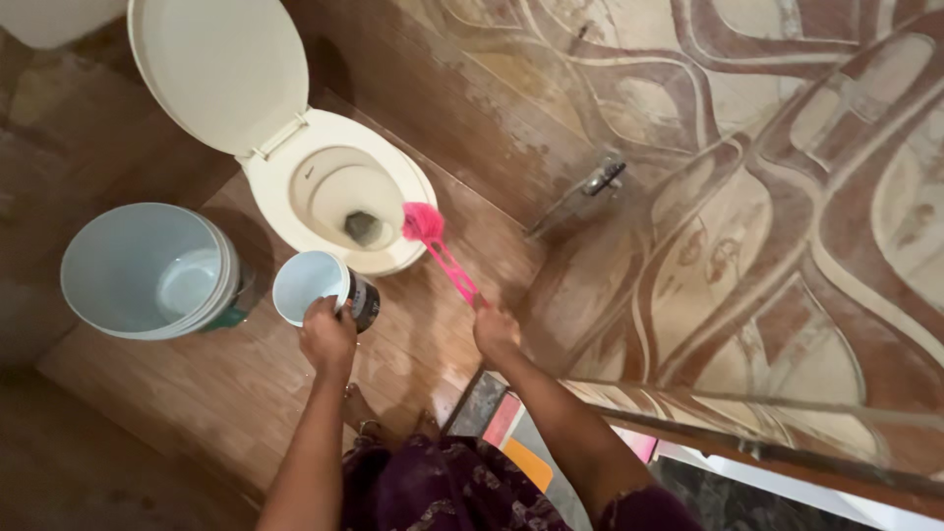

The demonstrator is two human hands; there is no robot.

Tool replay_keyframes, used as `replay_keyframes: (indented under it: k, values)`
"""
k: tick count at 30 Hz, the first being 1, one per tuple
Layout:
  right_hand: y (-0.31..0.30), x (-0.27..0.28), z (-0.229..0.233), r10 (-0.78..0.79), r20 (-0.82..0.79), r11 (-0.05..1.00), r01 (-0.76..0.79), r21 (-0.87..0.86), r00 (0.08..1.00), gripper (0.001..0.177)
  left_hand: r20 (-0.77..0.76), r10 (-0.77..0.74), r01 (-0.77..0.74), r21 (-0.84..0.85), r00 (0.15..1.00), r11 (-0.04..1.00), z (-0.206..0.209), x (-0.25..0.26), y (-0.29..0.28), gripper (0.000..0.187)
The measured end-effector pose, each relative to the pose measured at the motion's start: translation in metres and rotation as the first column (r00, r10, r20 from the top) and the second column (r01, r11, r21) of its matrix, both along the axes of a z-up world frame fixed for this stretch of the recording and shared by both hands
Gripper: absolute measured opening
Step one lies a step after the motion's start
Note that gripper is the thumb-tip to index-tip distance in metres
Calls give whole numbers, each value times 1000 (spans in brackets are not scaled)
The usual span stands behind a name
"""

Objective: The person scrubs the inside of a toilet bowl with a brush and pours water from a cup into the toilet bowl.

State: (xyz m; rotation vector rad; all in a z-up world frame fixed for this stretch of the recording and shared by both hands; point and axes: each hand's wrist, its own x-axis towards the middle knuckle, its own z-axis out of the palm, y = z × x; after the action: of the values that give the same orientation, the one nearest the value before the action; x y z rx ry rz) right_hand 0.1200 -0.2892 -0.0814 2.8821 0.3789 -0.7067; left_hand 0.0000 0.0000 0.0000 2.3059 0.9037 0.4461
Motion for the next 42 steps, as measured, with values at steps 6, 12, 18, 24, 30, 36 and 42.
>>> replay_keyframes:
  k: [6,12,18,24,30,36,42]
  values:
    - [26,17,44,18,30,1000,-18,-21,999,66,-12,-1,2,13,1000,1000,-4,14,11,27]
    - [37,34,56,39,52,999,-39,-8,998,67,-79,-52,53,18,996,998,-34,29,21,25]
    - [17,-12,74,-129,-153,987,112,-116,980,75,-75,-50,49,-16,996,999,-34,37,36,22]
    - [44,57,24,-145,-34,988,143,-56,989,60,-64,-122,119,-41,991,992,-25,51,35,24]
    - [35,52,6,-24,98,999,28,-44,995,55,-86,-138,131,-83,987,988,-28,53,36,21]
    - [22,24,33,-188,-115,980,178,-91,975,62,-138,-136,125,-83,981,989,-45,54,47,22]
    - [67,92,-11,9,137,998,0,-66,991,33,-116,-215,212,-41,970,976,-52,60,38,21]
